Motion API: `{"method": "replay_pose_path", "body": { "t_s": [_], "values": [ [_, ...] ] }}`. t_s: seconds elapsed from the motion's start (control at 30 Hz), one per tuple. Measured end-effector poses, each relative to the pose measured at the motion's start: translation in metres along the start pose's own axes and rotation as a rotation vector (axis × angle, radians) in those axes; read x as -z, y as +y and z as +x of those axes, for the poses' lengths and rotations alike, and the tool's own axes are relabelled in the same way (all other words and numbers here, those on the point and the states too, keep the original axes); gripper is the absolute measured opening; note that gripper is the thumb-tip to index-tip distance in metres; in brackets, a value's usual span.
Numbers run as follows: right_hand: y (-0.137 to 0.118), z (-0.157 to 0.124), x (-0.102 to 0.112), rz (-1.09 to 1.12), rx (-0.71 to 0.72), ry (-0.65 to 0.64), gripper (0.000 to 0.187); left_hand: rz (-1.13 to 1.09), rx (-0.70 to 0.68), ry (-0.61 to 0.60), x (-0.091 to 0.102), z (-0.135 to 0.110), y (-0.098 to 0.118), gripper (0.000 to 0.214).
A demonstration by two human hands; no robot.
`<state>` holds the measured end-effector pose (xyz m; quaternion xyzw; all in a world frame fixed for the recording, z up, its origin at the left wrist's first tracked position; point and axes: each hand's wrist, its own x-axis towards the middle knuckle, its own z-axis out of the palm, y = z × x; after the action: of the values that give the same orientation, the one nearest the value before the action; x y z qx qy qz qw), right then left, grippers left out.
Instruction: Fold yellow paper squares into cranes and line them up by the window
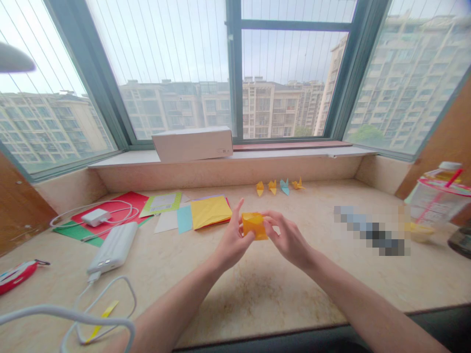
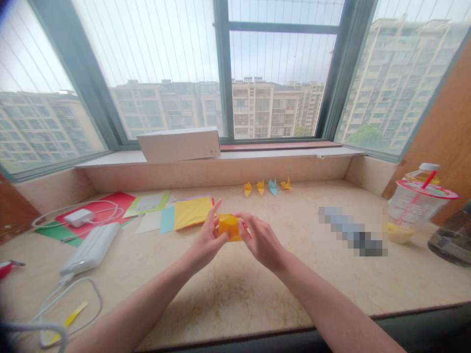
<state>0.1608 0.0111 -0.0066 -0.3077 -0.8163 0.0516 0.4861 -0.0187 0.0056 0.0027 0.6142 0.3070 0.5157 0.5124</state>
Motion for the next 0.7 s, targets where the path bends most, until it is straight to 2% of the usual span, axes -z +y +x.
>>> {"method": "replay_pose_path", "body": {
  "t_s": [0.1, 0.23, 0.3, 0.47, 0.6, 0.7],
  "values": [
    [0.0, -0.001, -0.002, -0.094, 0.073, -0.005, 0.033, 0.061, 0.023, 0.028, 0.001, 0.001, -0.003, 0.087],
    [-0.005, 0.0, -0.004, -0.232, 0.126, -0.073, 0.04, 0.163, 0.043, 0.057, 0.002, 0.002, -0.005, 0.08],
    [-0.008, 0.001, -0.005, -0.27, 0.106, -0.102, 0.036, 0.173, 0.051, 0.051, 0.002, 0.002, -0.005, 0.075],
    [-0.01, 0.003, -0.006, -0.33, 0.047, -0.148, 0.018, 0.138, 0.06, 0.008, 0.003, 0.003, -0.004, 0.042],
    [-0.012, 0.004, -0.007, -0.361, 0.027, -0.2, 0.005, 0.184, 0.041, 0.011, 0.004, 0.004, -0.005, 0.026],
    [-0.012, 0.004, -0.007, -0.34, -0.008, -0.168, 0.011, 0.189, 0.048, 0.037, 0.005, 0.004, -0.006, 0.019]
  ]
}}
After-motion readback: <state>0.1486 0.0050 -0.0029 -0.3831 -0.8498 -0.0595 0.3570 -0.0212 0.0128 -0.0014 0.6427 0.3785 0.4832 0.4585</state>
